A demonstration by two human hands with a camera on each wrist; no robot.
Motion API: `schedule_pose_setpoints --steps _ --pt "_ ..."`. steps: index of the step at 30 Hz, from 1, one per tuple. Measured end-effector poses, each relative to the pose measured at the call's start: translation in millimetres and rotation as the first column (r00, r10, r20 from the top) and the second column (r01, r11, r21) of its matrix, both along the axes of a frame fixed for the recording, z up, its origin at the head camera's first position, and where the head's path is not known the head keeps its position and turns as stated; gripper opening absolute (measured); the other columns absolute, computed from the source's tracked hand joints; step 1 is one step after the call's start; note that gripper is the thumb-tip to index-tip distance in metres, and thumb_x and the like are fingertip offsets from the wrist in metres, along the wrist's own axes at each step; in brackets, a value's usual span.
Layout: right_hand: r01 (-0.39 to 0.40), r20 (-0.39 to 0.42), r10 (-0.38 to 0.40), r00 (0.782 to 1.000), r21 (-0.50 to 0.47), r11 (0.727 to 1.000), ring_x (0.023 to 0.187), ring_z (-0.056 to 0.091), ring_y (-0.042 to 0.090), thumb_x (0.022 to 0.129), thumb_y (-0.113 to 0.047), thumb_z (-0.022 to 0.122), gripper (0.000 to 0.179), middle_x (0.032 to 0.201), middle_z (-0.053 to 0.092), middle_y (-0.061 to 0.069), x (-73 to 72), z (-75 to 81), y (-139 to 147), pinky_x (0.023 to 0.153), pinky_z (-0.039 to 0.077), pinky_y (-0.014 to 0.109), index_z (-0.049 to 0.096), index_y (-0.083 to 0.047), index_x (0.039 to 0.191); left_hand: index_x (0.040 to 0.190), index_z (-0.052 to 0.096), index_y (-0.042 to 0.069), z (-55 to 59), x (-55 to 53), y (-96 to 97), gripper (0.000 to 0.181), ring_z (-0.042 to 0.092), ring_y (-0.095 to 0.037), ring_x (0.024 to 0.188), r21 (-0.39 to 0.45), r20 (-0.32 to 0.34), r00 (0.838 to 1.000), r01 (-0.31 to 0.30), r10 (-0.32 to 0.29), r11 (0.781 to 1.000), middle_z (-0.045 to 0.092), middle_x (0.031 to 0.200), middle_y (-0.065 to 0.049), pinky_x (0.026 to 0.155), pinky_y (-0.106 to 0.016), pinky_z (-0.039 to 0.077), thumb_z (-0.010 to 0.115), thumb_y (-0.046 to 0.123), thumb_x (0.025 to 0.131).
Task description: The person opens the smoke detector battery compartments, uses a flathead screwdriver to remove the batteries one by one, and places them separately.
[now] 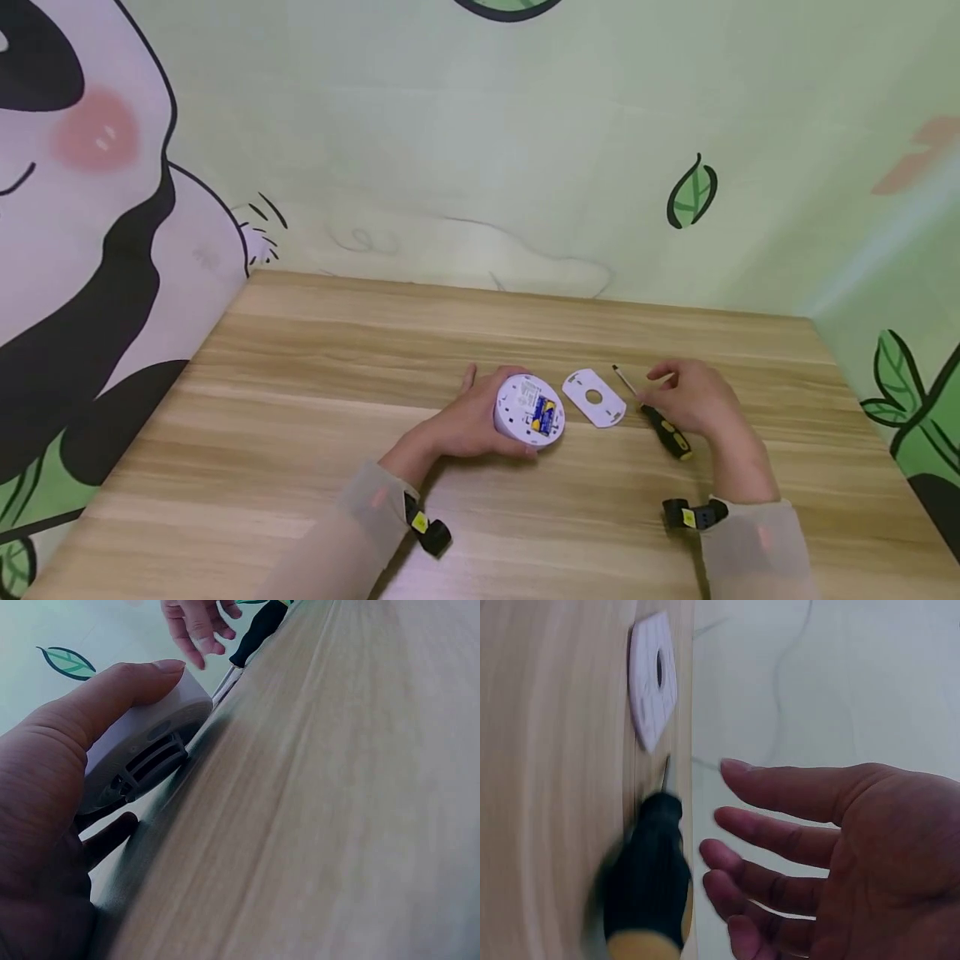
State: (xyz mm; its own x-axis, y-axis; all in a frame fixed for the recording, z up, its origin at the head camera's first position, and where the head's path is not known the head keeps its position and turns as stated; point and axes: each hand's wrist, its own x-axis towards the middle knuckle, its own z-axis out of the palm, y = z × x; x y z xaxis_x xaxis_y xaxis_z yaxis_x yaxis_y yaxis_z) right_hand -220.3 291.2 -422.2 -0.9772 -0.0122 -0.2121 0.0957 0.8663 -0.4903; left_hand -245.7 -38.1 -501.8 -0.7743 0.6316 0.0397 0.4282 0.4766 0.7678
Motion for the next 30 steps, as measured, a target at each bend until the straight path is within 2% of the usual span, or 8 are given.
schedule_pose_setpoints --steps 4,11,17,30 --pt "-0.011 0.062 0.011 0.998 0.008 1.000 0.092 0.064 0.032 0.091 -0.034 0.077 0.046 0.109 0.069 0.023 -0.5 0.9 8.3 0.072 0.050 0.036 0.067 0.001 0.118 0.157 0.031 0.022 -0.3 -0.1 -1.2 0.110 0.049 -0.016 0.142 -0.007 0.001 1.000 -0.005 0.005 1.000 0.055 0.146 0.004 0.128 -0.048 -0.018 0.093 0.050 0.070" --pt "-0.022 0.111 0.020 0.994 0.014 1.000 0.092 0.059 0.032 0.088 -0.032 0.080 0.040 0.104 0.068 0.020 1.8 0.7 14.2 0.073 0.047 0.036 0.068 0.002 0.106 0.156 0.032 0.022 -0.5 -0.6 -0.9 0.109 0.050 -0.017 0.141 -0.005 -0.002 1.000 -0.003 0.003 1.000 0.057 0.144 0.004 0.128 -0.050 -0.017 0.094 0.049 0.070" --pt "-0.035 0.129 0.031 0.991 0.030 0.999 0.088 0.059 0.028 0.087 -0.030 0.081 0.034 0.094 0.068 0.014 2.2 -2.8 12.1 0.069 0.046 0.032 0.069 0.000 0.097 0.156 0.032 0.022 -0.4 -0.3 -0.8 0.110 0.050 -0.016 0.142 -0.004 0.007 1.000 -0.004 0.004 1.000 0.056 0.144 0.004 0.128 -0.048 -0.018 0.094 0.048 0.069" --pt "-0.049 0.147 0.045 0.988 0.024 0.999 0.080 0.058 0.023 0.087 -0.027 0.081 0.028 0.083 0.065 0.007 2.6 -5.8 5.4 0.064 0.044 0.030 0.070 -0.002 0.089 0.157 0.032 0.023 -1.6 -0.8 -1.1 0.111 0.049 -0.016 0.143 0.001 0.001 1.000 -0.004 0.004 1.000 0.055 0.146 0.004 0.128 -0.048 -0.019 0.094 0.048 0.069"
